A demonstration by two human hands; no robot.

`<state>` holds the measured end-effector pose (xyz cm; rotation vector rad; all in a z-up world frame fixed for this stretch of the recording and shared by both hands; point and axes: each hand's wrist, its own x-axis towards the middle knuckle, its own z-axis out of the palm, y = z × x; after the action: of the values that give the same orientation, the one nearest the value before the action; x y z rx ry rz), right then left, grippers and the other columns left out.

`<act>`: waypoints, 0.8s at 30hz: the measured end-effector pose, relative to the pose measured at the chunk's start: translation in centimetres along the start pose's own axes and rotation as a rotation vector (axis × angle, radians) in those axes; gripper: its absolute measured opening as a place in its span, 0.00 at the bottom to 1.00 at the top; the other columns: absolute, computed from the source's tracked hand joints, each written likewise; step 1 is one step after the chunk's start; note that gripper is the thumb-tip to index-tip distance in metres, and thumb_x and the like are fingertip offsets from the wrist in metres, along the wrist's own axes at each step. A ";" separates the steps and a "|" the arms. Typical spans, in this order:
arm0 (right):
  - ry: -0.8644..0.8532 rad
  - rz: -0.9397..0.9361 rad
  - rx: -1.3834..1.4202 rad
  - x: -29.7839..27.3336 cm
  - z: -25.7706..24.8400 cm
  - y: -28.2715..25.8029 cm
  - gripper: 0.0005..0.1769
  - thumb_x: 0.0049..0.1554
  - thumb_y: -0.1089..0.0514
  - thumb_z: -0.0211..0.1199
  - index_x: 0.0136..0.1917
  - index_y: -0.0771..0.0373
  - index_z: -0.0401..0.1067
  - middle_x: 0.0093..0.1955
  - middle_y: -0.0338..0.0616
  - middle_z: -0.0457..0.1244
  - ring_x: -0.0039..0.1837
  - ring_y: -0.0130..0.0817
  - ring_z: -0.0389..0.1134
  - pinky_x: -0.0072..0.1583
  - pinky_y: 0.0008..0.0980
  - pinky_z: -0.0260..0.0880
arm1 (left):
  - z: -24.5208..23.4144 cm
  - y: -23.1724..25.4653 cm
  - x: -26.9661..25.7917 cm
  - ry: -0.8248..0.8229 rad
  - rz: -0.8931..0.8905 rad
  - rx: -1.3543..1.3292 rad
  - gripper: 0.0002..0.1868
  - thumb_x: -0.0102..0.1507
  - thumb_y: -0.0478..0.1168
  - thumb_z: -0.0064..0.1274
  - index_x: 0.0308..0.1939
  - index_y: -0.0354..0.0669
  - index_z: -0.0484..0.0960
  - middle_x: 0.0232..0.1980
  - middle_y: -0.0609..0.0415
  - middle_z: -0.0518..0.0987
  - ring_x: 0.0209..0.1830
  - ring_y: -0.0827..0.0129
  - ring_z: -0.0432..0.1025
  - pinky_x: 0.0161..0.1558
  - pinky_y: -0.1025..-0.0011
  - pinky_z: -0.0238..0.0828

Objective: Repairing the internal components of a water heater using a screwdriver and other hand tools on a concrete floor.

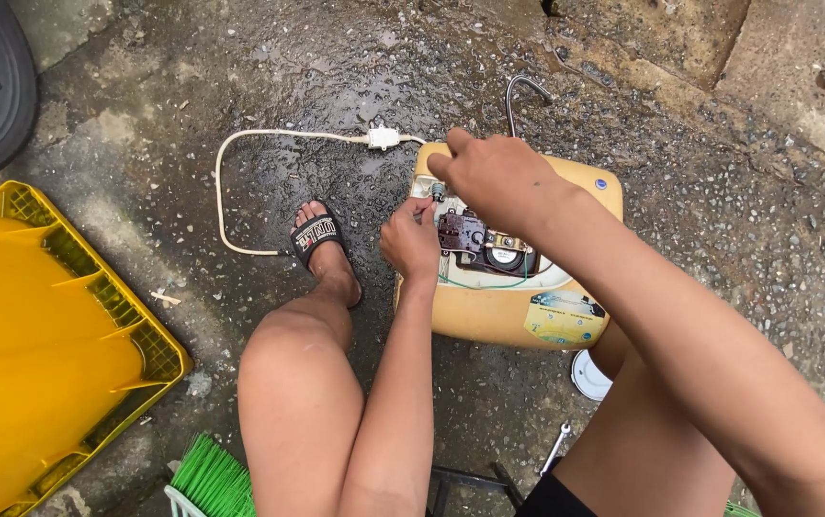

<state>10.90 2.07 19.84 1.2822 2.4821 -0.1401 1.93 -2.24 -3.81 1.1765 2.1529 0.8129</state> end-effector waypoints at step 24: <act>-0.066 0.092 -0.216 1.3 -1.0 -0.6 0.15 0.68 0.47 0.48 0.61 0.53 0.69 0.55 0.49 0.70 0.46 0.44 0.76 0.43 0.45 0.77 | -7.7 7.0 1.4 -0.287 0.392 -0.417 0.27 0.59 0.38 0.66 0.61 0.48 0.73 0.50 0.40 0.86 0.56 0.42 0.78 0.65 0.42 0.69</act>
<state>9.46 2.97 20.33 1.2748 2.3059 0.1044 -0.45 0.17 6.13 1.4038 1.4509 1.1161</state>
